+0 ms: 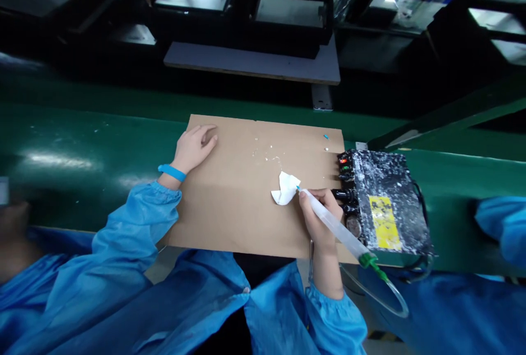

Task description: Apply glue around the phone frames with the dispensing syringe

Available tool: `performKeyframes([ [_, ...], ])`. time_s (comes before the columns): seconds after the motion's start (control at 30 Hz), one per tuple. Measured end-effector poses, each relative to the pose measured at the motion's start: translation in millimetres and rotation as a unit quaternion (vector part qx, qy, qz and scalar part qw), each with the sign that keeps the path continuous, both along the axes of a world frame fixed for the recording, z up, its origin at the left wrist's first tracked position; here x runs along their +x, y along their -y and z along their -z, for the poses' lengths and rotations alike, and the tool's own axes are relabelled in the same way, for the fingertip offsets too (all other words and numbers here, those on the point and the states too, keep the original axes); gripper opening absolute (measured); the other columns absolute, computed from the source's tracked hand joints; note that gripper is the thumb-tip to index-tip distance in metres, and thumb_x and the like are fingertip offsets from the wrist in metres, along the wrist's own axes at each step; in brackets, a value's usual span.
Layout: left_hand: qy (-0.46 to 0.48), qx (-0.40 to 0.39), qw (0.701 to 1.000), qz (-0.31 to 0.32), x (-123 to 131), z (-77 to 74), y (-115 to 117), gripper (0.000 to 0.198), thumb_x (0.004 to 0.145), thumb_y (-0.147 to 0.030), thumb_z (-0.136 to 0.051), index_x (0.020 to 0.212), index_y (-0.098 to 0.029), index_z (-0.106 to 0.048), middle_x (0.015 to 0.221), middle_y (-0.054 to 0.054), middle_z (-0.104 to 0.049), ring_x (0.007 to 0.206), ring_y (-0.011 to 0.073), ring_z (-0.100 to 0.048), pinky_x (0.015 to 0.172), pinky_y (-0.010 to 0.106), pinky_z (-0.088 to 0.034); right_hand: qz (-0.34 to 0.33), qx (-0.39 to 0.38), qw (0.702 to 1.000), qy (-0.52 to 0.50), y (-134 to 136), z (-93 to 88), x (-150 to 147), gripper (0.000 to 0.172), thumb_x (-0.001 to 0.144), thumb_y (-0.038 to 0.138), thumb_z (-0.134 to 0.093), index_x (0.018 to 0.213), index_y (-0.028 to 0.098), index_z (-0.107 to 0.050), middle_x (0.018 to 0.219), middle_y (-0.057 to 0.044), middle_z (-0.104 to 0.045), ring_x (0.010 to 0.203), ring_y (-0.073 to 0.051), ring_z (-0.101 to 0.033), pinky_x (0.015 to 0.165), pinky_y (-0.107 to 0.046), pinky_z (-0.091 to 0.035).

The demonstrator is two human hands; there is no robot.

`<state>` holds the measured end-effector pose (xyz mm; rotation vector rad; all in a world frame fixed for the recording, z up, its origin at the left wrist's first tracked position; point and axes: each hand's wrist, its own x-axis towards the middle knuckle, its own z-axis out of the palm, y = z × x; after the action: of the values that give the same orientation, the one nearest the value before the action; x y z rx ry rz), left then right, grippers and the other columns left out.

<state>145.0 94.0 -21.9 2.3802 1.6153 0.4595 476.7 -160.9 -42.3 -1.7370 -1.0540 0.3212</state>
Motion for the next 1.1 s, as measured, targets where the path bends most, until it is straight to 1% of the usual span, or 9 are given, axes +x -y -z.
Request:
performKeyframes([
  [0.2,0.001,0.004,1.000,-0.003,-1.6,3.2,-2.0,0.046,0.110,-0.039,-0.056,0.149,-0.021,-0.072,0.107,0.010,-0.073,0.106,0.0324,-0.073,0.095,0.043,-0.052,0.003,-0.016,1.000,0.001,1.5,0.0,-0.7,0.035,0.099,0.055,-0.087,0.095,0.022,-0.075,0.086,-0.006,-0.078,0.071,-0.022,-0.071,0.062,-0.032,-0.055],
  [0.33,0.003,0.006,1.000,-0.001,-2.3,3.8,-2.1,0.046,0.109,-0.040,-0.056,0.148,-0.022,-0.072,0.104,0.010,-0.071,0.104,0.0323,-0.071,0.093,0.043,-0.051,0.001,-0.018,1.000,-0.001,1.2,-1.5,-1.6,0.033,0.099,0.053,-0.086,0.095,0.022,-0.075,0.085,-0.005,-0.077,0.070,-0.021,-0.070,0.062,-0.031,-0.054],
  [0.5,0.004,-0.002,1.000,-0.001,-3.0,3.7,-2.4,0.047,0.109,-0.041,-0.054,0.149,-0.023,-0.071,0.105,0.010,-0.071,0.106,0.0328,-0.071,0.095,0.044,-0.051,0.001,-0.016,1.000,-0.004,-0.2,-4.4,-3.2,0.031,0.099,0.050,-0.086,0.094,0.021,-0.075,0.083,-0.004,-0.076,0.069,-0.020,-0.069,0.062,-0.031,-0.053],
  [0.67,0.000,-0.008,1.000,-0.006,-1.8,2.9,-3.2,0.047,0.110,-0.041,-0.054,0.150,-0.022,-0.070,0.111,0.012,-0.074,0.110,0.0329,-0.071,0.098,0.044,-0.052,0.001,-0.018,1.000,0.007,0.3,-7.6,-3.2,0.034,0.098,0.053,-0.085,0.094,0.020,-0.076,0.083,-0.005,-0.076,0.069,-0.021,-0.069,0.062,-0.033,-0.052],
  [0.8,-0.011,-0.013,1.000,-0.009,1.6,-2.6,-1.0,0.044,0.112,-0.036,-0.055,0.151,-0.020,-0.069,0.115,0.012,-0.076,0.114,0.0312,-0.072,0.104,0.043,-0.052,0.012,-0.013,0.999,0.034,-0.8,-3.7,1.1,0.035,0.094,0.055,-0.088,0.092,0.020,-0.080,0.084,-0.008,-0.078,0.068,-0.023,-0.069,0.061,-0.035,-0.050],
  [0.87,-0.017,-0.014,1.000,-0.003,2.7,-3.9,-0.6,0.044,0.113,-0.035,-0.055,0.152,-0.019,-0.069,0.115,0.012,-0.076,0.115,0.0302,-0.073,0.105,0.041,-0.051,0.029,0.002,0.999,0.037,-3.0,0.5,3.6,0.032,0.089,0.050,-0.091,0.092,0.020,-0.081,0.083,-0.010,-0.079,0.066,-0.026,-0.071,0.058,-0.037,-0.049],
  [0.97,-0.016,-0.009,1.000,0.002,3.0,-3.2,-0.7,0.042,0.115,-0.034,-0.056,0.152,-0.018,-0.069,0.116,0.011,-0.076,0.115,0.0286,-0.073,0.106,0.040,-0.051,0.038,0.014,0.998,0.039,-6.1,5.7,5.9,0.029,0.083,0.047,-0.094,0.089,0.022,-0.081,0.083,-0.012,-0.080,0.066,-0.030,-0.073,0.058,-0.040,-0.050],
  [1.1,-0.008,0.003,1.000,0.006,2.0,-0.9,-0.5,0.040,0.116,-0.033,-0.058,0.151,-0.019,-0.070,0.116,0.011,-0.077,0.115,0.0276,-0.073,0.106,0.040,-0.052,0.057,0.011,0.998,0.039,-7.0,6.6,6.2,0.031,0.080,0.050,-0.096,0.090,0.024,-0.082,0.083,-0.013,-0.081,0.064,-0.032,-0.073,0.056,-0.042,-0.047],
])
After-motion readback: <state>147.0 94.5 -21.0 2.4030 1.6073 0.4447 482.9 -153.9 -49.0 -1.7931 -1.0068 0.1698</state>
